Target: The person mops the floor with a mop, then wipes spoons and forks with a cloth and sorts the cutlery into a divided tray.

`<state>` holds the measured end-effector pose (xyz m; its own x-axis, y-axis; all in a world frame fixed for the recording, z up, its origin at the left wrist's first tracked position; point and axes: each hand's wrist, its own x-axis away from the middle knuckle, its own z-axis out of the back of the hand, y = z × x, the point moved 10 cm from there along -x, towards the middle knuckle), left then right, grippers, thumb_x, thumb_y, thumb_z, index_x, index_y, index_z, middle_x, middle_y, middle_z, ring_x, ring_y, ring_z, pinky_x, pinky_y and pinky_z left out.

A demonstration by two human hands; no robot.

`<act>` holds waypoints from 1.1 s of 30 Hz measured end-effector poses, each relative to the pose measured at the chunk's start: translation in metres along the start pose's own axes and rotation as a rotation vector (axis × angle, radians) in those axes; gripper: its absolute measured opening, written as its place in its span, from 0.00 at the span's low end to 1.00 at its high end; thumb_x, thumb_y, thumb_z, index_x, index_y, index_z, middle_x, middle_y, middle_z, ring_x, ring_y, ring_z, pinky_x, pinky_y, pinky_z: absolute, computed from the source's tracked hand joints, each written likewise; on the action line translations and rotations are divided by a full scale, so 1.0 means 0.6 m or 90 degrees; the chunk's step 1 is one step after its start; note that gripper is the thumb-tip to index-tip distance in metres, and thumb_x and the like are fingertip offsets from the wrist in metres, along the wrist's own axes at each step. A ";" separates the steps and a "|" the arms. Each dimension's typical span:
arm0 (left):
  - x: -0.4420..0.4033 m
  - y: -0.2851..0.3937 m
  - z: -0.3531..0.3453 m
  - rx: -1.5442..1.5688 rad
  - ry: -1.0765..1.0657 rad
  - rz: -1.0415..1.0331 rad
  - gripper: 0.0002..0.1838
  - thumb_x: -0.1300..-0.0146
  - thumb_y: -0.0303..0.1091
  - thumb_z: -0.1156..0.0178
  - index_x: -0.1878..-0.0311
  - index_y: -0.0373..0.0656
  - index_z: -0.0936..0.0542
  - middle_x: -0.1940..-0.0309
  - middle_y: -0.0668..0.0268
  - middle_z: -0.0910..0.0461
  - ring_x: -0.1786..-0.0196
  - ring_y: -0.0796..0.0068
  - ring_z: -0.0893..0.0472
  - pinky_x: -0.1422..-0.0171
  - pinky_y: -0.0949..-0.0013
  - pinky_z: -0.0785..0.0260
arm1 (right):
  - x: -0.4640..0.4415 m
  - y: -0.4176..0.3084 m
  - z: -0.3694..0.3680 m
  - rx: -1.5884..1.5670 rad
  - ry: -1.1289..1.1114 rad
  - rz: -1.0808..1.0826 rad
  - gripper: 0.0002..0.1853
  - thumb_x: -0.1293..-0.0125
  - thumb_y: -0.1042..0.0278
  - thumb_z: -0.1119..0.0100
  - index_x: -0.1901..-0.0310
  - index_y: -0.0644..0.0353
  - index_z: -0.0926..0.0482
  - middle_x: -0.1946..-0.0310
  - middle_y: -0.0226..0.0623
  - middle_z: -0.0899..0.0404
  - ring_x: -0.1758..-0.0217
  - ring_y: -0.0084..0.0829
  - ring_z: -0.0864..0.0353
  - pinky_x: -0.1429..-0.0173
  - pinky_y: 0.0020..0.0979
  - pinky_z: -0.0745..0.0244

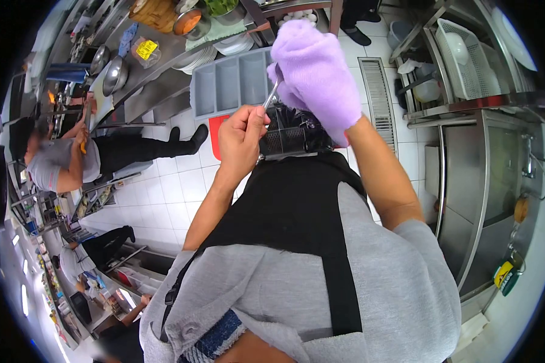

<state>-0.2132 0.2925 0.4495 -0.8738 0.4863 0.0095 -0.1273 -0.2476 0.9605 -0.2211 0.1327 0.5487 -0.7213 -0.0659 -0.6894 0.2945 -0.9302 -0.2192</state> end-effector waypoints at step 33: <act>0.013 0.113 -0.027 0.072 0.059 -0.148 0.13 0.20 0.31 0.43 0.63 0.34 0.20 0.81 0.75 0.28 0.78 0.88 0.33 0.74 0.76 0.45 | 0.011 0.043 0.032 -0.495 -0.052 -0.244 0.06 0.47 0.78 0.38 0.70 0.55 0.23 0.73 0.28 0.28 0.71 0.21 0.28 0.70 0.27 0.31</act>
<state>-0.2361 0.2662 0.5101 -0.8671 0.4392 -0.2349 -0.2804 -0.0405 0.9590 -0.2305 0.1013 0.5516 -0.8923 0.1485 -0.4264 0.3448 -0.3855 -0.8558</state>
